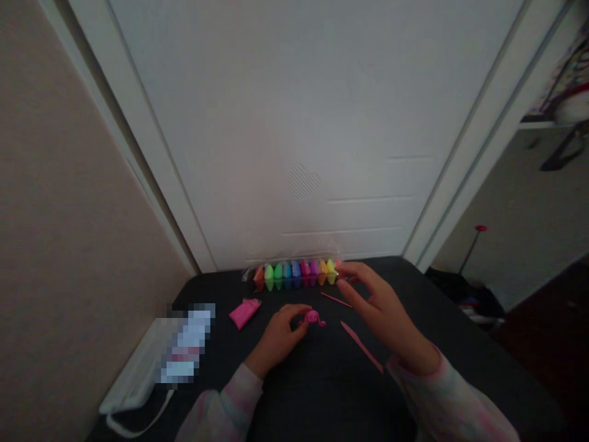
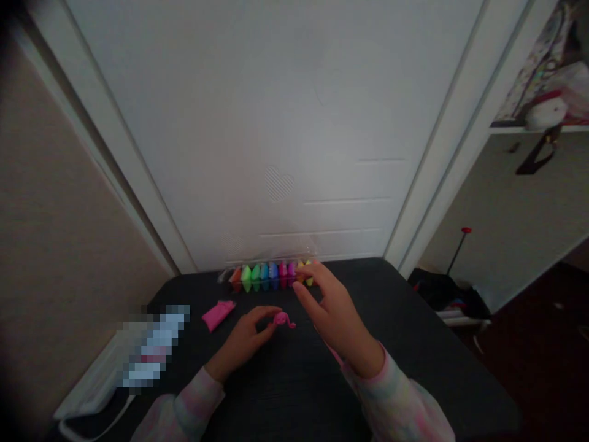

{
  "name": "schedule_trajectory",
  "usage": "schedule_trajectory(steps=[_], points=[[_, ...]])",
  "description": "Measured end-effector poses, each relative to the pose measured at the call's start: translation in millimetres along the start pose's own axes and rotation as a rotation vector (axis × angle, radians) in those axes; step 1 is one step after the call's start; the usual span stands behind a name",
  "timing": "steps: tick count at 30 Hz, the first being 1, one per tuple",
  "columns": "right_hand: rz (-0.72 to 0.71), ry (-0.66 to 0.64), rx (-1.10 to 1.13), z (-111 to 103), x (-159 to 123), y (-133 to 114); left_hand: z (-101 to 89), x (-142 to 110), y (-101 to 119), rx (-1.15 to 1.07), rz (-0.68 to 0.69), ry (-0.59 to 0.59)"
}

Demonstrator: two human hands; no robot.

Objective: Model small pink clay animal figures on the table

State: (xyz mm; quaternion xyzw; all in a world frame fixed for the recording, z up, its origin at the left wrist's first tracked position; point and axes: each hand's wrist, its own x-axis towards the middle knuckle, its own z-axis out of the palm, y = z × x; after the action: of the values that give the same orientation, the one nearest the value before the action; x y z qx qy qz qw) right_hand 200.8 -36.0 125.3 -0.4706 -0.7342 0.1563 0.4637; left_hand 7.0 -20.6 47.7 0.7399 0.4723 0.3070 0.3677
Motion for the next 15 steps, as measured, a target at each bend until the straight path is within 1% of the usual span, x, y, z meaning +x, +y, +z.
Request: schedule_trajectory(steps=[4, 6, 8, 10, 11, 15], points=[[0.13, -0.091, -0.114, 7.7, -43.1, 36.5, 7.8, 1.7, -15.1, 0.3, 0.096, -0.07], [0.214, -0.157, -0.218, 14.1, -64.0, 52.0, 8.7, 3.2, -21.7, 0.378, 0.125, -0.086], [0.286, -0.27, -0.355, 20.5, -78.5, 62.3, 9.1, 4.0, -27.1, 0.405, 0.134, -0.09], [0.334, -0.355, -0.455, 25.9, -84.6, 67.7, 9.1, 4.2, -31.0, 0.408, 0.13, -0.083], [0.35, -0.373, -0.483, 28.1, -84.7, 69.3, 9.2, 4.1, -32.4, 0.406, 0.127, -0.08], [0.376, -0.392, -0.523, 33.5, -73.3, 73.0, 10.5, 4.3, -34.8, 0.416, 0.129, -0.06]])
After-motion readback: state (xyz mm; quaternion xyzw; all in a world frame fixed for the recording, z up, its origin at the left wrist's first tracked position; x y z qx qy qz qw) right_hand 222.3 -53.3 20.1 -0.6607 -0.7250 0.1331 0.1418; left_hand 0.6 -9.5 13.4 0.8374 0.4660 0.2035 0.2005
